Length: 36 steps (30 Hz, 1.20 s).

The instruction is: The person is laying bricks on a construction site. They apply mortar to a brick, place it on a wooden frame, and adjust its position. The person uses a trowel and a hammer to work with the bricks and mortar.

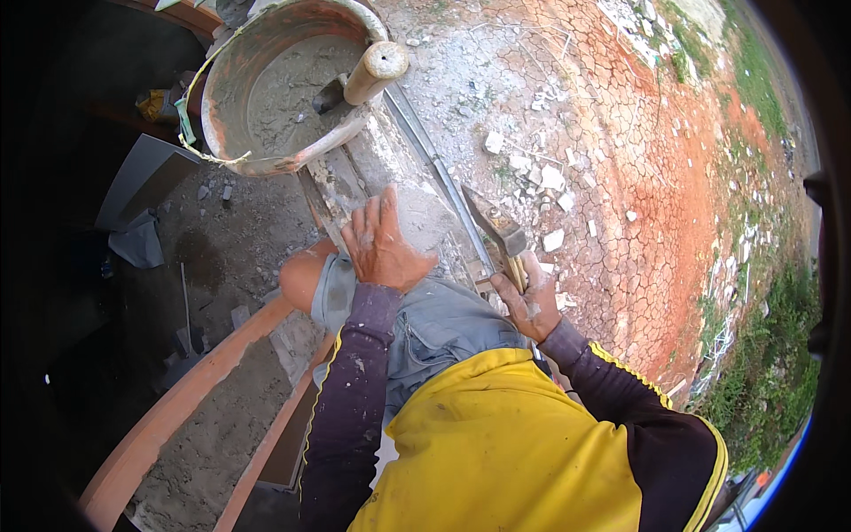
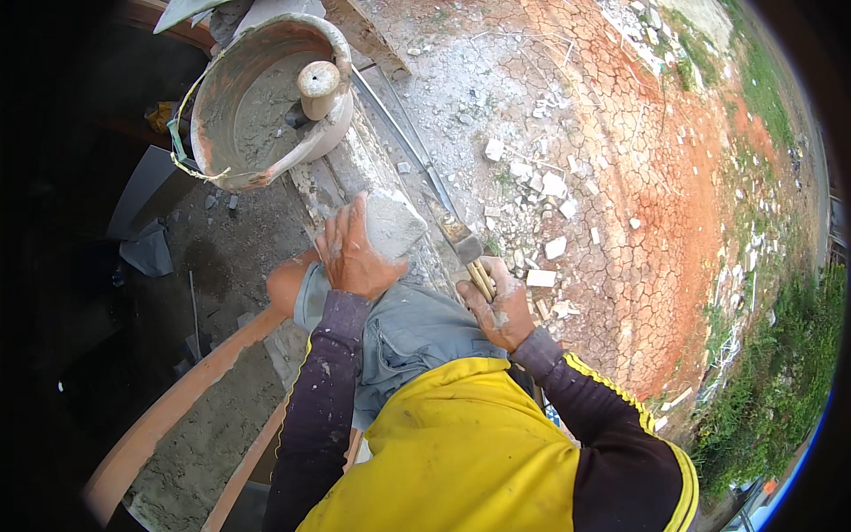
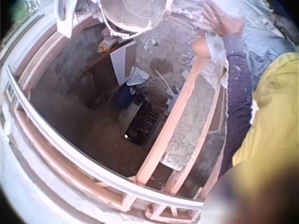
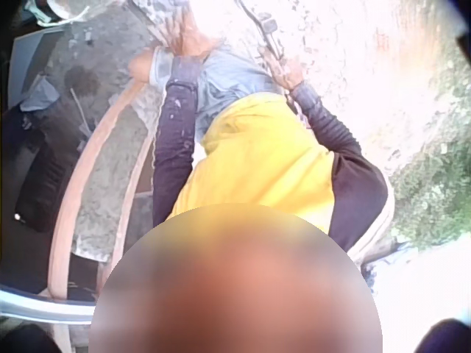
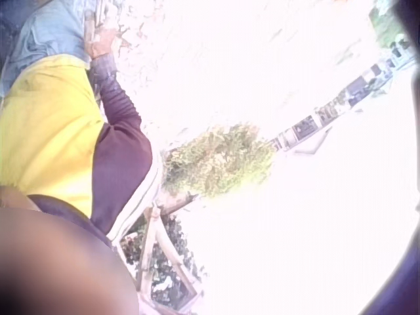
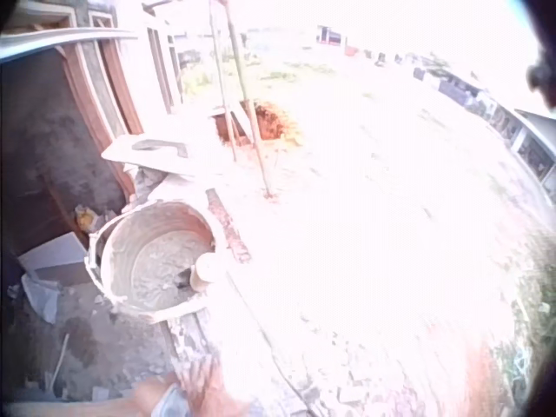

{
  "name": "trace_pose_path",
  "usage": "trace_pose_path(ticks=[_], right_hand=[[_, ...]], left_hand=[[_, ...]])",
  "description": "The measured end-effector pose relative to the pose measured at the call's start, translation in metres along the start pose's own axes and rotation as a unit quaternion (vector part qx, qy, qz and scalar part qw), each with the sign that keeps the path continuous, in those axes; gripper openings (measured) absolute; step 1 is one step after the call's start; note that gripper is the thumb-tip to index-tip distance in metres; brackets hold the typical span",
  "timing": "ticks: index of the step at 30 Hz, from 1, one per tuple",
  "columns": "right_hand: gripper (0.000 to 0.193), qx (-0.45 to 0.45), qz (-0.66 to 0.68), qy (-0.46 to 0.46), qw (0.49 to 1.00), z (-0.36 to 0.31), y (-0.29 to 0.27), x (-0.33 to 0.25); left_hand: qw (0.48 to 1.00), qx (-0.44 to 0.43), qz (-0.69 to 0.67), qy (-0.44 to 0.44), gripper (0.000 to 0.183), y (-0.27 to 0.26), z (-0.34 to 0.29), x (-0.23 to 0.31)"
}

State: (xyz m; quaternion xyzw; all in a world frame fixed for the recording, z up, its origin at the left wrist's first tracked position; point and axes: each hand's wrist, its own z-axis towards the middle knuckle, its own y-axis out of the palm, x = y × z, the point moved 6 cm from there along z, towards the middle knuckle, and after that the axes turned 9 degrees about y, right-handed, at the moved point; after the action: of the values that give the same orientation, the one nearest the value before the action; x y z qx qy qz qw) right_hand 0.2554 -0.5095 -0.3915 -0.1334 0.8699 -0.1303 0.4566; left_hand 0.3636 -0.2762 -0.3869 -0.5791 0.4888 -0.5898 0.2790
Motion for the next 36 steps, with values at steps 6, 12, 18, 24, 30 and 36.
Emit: trace_pose_path(ticks=[6,12,18,24,30,36], right_hand=[[0.038,-0.002,0.186,-0.162,0.969,-0.002,0.000,-0.046],[0.037,-0.033,-0.138,-0.053,0.988,0.033,0.018,-0.063],[0.035,0.020,0.021,-0.209,0.978,0.013,-0.006,-0.080],[0.039,0.008,-0.198,-0.136,0.971,0.035,0.014,-0.042],[0.051,-0.048,-0.013,0.000,0.999,0.010,-0.006,-0.041],[0.049,0.076,0.340,-0.234,0.908,0.011,-0.040,-0.084]], left_hand=[[1.000,0.016,0.013,0.006,0.118,0.004,-0.001,-0.004],[1.000,0.009,0.004,0.006,0.115,0.002,0.001,-0.001],[1.000,0.015,0.012,0.007,0.118,0.004,0.001,-0.005],[1.000,0.007,0.015,-0.007,0.119,0.005,0.001,-0.004],[0.996,-0.075,0.009,-0.048,0.123,0.002,0.004,-0.008],[0.999,0.008,0.034,0.001,0.119,0.007,-0.001,-0.005]])
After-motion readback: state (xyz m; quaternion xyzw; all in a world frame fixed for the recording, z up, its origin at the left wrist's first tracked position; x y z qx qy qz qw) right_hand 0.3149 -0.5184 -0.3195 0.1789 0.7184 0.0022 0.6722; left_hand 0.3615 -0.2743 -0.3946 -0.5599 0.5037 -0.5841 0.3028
